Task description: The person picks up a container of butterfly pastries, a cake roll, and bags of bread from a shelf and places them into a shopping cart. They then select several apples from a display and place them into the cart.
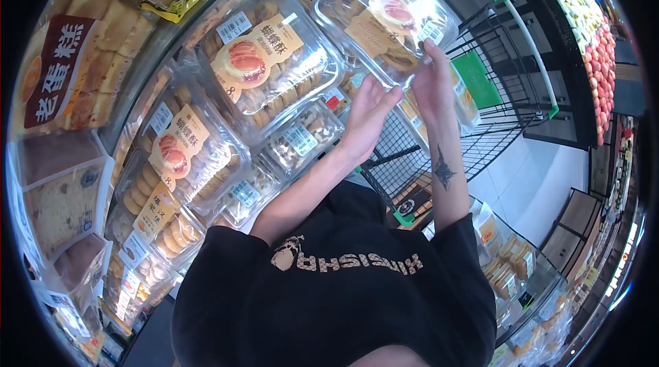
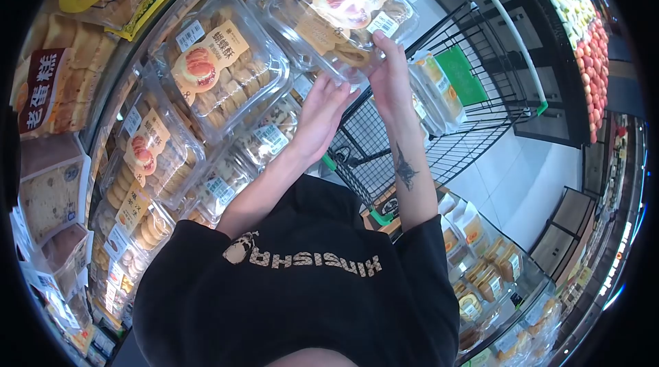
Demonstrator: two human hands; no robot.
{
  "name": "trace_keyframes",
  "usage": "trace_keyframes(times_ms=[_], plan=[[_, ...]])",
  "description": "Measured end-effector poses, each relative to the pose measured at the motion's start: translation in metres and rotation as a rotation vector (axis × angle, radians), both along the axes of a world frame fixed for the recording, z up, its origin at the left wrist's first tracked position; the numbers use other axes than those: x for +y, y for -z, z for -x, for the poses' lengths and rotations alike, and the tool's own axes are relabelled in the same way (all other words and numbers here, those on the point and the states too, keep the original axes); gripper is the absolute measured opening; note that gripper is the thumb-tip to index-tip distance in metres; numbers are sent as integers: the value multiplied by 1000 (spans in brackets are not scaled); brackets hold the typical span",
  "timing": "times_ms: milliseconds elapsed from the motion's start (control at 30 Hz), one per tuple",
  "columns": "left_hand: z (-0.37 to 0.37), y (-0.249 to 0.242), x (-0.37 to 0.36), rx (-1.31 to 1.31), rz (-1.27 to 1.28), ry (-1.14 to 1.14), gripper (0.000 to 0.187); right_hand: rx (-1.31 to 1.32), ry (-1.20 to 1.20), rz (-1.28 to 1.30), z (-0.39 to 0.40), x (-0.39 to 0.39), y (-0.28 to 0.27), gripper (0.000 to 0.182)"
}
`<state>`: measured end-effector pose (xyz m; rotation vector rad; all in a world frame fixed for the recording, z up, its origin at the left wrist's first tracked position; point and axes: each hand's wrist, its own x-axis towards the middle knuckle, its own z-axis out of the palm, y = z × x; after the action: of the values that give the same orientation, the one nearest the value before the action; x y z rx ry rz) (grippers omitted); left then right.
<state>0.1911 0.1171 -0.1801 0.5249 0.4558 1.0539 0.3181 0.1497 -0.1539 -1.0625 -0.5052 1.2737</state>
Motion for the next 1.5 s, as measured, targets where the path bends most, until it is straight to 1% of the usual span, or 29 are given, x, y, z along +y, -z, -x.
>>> trace_keyframes(times_ms=[67,133,200,267,333,400,467,500,600,667,733,767,800,833,867,900,933,967,1033,1067,1100,1133,1200,1267,1300,1333,1400,1433,1500], plan=[[0,1,-2,5,-3,51,48,8,-55,6,0,4,4,50],[0,1,-4,8,-4,99,47,-18,-49,0,2,6,-1,51],[0,0,-8,59,-61,168,45,15,-66,8,-1,8,-7,53],[1,2,-11,71,-46,175,45,18,-72,-14,-5,11,-12,56],[1,2,-11,85,-34,186,44,-35,-27,-59,-14,13,-12,55],[4,2,-9,90,-63,214,44,-42,-24,-31,-22,10,-15,52],[6,3,-10,112,-75,212,42,-119,-8,-7,-31,4,-20,50],[7,4,-11,135,-91,206,40,-144,0,-48,-43,-1,-12,49],[13,17,-11,46,-31,263,35,-167,-34,-13,-83,-40,-4,51],[13,33,-17,-2,6,249,35,-181,-9,54,-115,-79,14,57],[14,42,-19,-185,262,282,40,-148,-16,51,-144,-119,38,56],[16,41,-20,-181,269,279,40,-170,-28,101,-150,-136,42,62],[18,38,-22,-167,294,353,44,-191,-37,151,-151,-150,46,68],[19,37,-25,-153,319,430,50,-183,-32,157,-150,-163,52,68],[19,38,-30,-147,325,436,50,-185,-55,203,-147,-174,56,76],[17,40,-36,73,195,450,54,-187,-77,248,-146,-182,58,85],[15,42,-40,291,63,460,58,-182,-70,251,-144,-187,60,85],[14,40,-41,244,-37,474,57,-224,-85,247,-136,-189,60,89],[10,50,-48,297,0,452,59,-258,-118,276,-125,-189,56,97],[8,53,-51,348,33,425,61,-253,-114,276,-121,-186,54,97],[8,46,-52,298,74,371,55,-256,-107,250,-117,-182,52,99],[10,43,-52,303,72,376,55,-259,-98,223,-112,-176,49,101],[16,38,-50,418,44,292,55,-268,-72,175,-96,-160,30,103],[20,25,-46,389,47,260,55,-264,-86,99,-92,-148,25,104],[22,20,-44,367,15,204,56,-309,-104,90,-92,-141,24,105],[24,17,-43,345,-15,147,57,-306,-100,86,-93,-132,21,105],[26,9,-38,354,-39,127,61,-341,-183,-25,-96,-108,14,103],[26,3,-34,303,-65,106,64,-338,-182,-31,-97,-96,12,103],[26,-1,-26,253,-160,84,69,-279,-101,-57,-96,-68,7,94]])
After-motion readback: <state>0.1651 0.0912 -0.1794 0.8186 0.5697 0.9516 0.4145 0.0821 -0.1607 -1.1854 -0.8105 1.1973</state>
